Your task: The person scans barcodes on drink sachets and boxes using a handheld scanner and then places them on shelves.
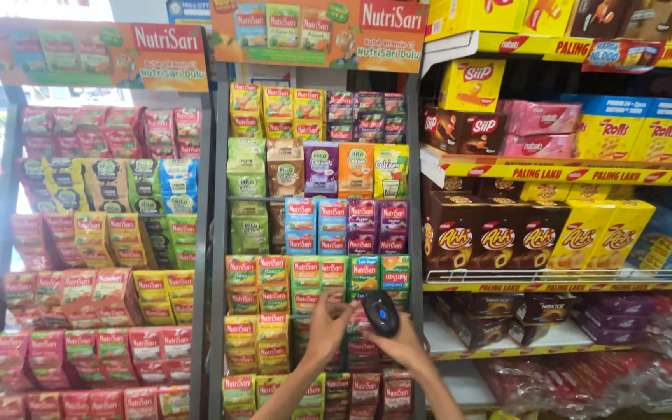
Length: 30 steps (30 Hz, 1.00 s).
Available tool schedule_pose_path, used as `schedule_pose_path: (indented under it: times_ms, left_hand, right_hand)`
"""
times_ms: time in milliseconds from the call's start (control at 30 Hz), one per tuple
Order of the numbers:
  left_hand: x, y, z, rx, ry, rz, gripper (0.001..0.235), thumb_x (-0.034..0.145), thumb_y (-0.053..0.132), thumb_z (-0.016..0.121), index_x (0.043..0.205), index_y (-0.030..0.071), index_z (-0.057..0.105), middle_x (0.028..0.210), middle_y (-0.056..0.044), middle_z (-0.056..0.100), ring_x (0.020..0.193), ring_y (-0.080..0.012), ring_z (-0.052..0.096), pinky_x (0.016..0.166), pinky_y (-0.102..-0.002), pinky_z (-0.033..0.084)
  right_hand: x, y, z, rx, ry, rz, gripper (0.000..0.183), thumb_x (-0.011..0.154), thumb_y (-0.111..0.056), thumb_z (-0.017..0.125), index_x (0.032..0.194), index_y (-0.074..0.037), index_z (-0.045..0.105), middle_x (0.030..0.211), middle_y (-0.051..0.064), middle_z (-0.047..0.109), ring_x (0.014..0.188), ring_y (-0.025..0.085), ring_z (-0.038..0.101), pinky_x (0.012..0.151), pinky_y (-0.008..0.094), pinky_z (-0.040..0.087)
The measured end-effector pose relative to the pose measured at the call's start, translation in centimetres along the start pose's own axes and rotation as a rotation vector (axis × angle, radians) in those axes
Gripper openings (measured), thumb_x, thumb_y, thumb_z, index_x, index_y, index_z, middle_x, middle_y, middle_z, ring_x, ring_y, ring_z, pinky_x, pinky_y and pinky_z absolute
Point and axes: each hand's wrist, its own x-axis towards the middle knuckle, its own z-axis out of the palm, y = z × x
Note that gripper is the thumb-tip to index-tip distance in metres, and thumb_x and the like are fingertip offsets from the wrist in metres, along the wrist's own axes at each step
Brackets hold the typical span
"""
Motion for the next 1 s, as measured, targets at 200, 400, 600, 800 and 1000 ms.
schedule_pose_path:
  times_ms: [200,400,600,800,1000]
  left_hand:
    - [-2.0,4.0,0.0,1.092,0.104,1.020,0.068,0.048,0.029,0.085,0.109,0.006,0.062,0.098,-0.019,0.067,0.090,-0.0393,0.067,0.081,-0.047,0.051]
    - [2.8,-3.0,0.1,1.103,-0.554,0.655,0.051,0.082,0.025,0.083,0.120,0.000,0.060,0.107,-0.018,0.069,0.099,-0.0380,0.068,0.086,-0.051,0.052]
    - [5.7,-5.7,1.3,1.287,-0.673,0.493,0.067,0.075,0.023,0.084,0.131,0.004,0.054,0.095,-0.020,0.072,0.089,-0.0397,0.070,0.073,-0.049,0.057]
    - [5.6,-6.8,1.4,1.509,-0.619,0.587,0.069,0.083,0.005,0.071,0.147,0.013,0.045,0.090,-0.013,0.074,0.082,-0.0311,0.074,0.069,-0.044,0.059]
    - [4.6,-5.1,0.8,1.274,-0.595,0.716,0.091,0.058,0.022,0.091,0.137,0.011,0.046,0.106,-0.013,0.071,0.077,-0.0344,0.072,0.064,-0.048,0.057]
  right_hand:
    - [-2.6,1.9,2.5,-0.088,0.326,0.226,0.031,0.069,-0.015,0.090,0.095,-0.005,0.076,0.083,0.007,0.079,0.077,0.018,0.074,0.075,0.037,0.057]
    - [-3.4,4.4,3.8,0.036,0.489,0.190,0.030,0.070,-0.014,0.090,0.093,-0.002,0.077,0.084,0.007,0.080,0.074,0.018,0.073,0.074,0.037,0.057]
    - [-3.4,6.8,5.5,0.165,0.555,0.214,0.038,0.072,-0.012,0.088,0.104,0.000,0.071,0.092,0.008,0.077,0.084,0.018,0.072,0.079,0.036,0.057]
    - [-5.0,5.4,5.7,0.099,0.540,0.286,0.048,0.079,-0.020,0.089,0.117,-0.002,0.066,0.103,0.005,0.073,0.095,0.016,0.067,0.087,0.034,0.052]
    - [-12.8,-2.5,7.3,0.516,0.688,0.297,0.049,0.084,-0.016,0.081,0.129,-0.007,0.062,0.119,0.002,0.069,0.106,0.012,0.065,0.092,0.029,0.051]
